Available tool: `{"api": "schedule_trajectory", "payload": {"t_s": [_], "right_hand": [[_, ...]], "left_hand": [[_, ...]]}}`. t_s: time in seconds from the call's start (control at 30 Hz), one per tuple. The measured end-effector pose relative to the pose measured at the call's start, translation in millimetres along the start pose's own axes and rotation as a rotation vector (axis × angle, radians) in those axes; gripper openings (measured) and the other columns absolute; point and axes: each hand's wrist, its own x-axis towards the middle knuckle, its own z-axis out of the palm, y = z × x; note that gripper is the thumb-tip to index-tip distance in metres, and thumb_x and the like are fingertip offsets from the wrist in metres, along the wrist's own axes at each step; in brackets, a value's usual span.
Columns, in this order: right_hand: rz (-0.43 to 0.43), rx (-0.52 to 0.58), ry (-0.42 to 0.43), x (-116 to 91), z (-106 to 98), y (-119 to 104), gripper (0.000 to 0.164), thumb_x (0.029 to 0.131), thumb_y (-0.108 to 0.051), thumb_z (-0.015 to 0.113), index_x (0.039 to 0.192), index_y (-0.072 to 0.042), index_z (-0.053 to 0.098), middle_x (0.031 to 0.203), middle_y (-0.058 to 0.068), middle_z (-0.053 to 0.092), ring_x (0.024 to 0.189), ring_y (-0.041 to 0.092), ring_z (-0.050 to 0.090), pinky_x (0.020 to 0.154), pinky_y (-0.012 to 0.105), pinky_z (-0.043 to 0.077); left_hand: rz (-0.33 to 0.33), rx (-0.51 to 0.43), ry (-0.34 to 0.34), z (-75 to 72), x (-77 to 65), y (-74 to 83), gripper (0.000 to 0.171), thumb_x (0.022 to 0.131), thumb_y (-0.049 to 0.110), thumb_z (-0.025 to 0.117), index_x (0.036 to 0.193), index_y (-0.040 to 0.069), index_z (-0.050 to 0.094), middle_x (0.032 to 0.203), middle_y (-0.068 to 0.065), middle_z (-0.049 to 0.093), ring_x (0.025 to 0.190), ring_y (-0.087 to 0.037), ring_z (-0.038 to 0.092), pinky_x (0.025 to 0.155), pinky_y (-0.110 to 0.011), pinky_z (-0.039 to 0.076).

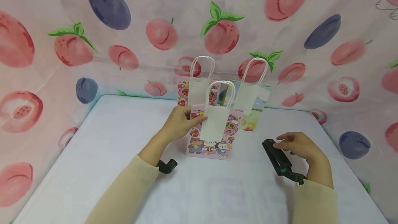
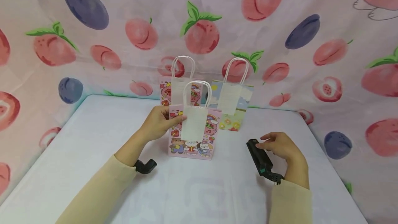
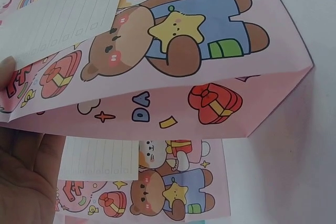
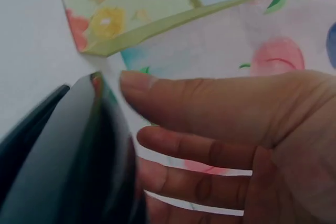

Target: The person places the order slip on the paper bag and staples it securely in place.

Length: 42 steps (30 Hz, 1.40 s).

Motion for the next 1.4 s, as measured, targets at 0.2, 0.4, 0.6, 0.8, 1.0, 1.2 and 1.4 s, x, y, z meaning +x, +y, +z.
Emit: {"api": "schedule_trajectory", "payload": {"t_s": [0.2,0.4,0.6,0.8,1.0,1.2,1.4], "right_hand": [[0.071,0.101,-0.068,3.9,0.7,6.8,0.074,0.092,-0.043,0.078,0.139,0.008,0.054,0.117,0.016,0.074,0.101,0.022,0.071,0.090,0.048,0.061],[0.116,0.143,-0.142,6.8,10.3,4.9,0.079,0.090,-0.051,0.078,0.139,0.007,0.055,0.111,0.008,0.072,0.096,0.020,0.070,0.087,0.044,0.062],[0.103,0.104,-0.171,7.7,17.2,-1.5,0.080,0.090,-0.052,0.076,0.138,0.008,0.056,0.119,0.014,0.070,0.099,0.026,0.069,0.085,0.042,0.061],[0.048,0.063,-0.130,9.6,16.7,-9.0,0.079,0.093,-0.053,0.074,0.137,0.010,0.055,0.123,0.019,0.067,0.101,0.025,0.068,0.086,0.043,0.063],[0.002,0.092,-0.020,8.5,12.8,-21.5,0.088,0.092,-0.057,0.073,0.144,0.008,0.048,0.129,0.024,0.066,0.098,0.023,0.072,0.091,0.050,0.060],[-0.123,0.146,0.119,1.8,11.2,-40.7,0.077,0.094,-0.054,0.072,0.144,0.001,0.052,0.131,0.022,0.065,0.100,0.020,0.070,0.089,0.043,0.061],[-0.217,0.174,0.221,-9.7,9.0,-59.3,0.063,0.094,-0.049,0.074,0.139,-0.007,0.059,0.126,0.016,0.066,0.092,0.013,0.073,0.092,0.050,0.051]], "left_hand": [[0.015,-0.001,-0.002,1.0,0.3,0.7,0.021,0.097,0.024,0.075,0.110,0.007,0.078,0.098,-0.007,0.081,0.078,-0.014,0.074,0.068,-0.030,0.061],[0.017,0.004,-0.002,0.9,-0.8,-0.3,0.023,0.097,0.024,0.075,0.112,0.007,0.077,0.097,-0.007,0.081,0.077,-0.014,0.073,0.066,-0.026,0.059],[0.005,0.004,-0.009,1.0,-1.0,-0.1,0.021,0.097,0.024,0.075,0.110,0.008,0.078,0.095,-0.006,0.081,0.073,-0.013,0.068,0.063,-0.024,0.054],[-0.005,-0.003,-0.013,0.6,-0.3,-0.4,0.022,0.097,0.025,0.075,0.111,0.009,0.078,0.097,-0.006,0.081,0.078,-0.014,0.073,0.067,-0.027,0.059],[-0.015,-0.009,-0.011,-0.4,0.0,-0.7,0.022,0.097,0.025,0.075,0.112,0.009,0.077,0.099,-0.006,0.081,0.082,-0.016,0.076,0.072,-0.031,0.063],[-0.017,0.000,-0.005,-0.4,-0.4,-1.3,0.022,0.097,0.025,0.076,0.111,0.009,0.077,0.098,-0.006,0.081,0.079,-0.015,0.074,0.069,-0.029,0.061],[-0.015,0.000,-0.008,0.6,-0.4,-1.2,0.022,0.097,0.026,0.076,0.111,0.009,0.077,0.097,-0.006,0.081,0.077,-0.013,0.071,0.068,-0.026,0.059]]}}
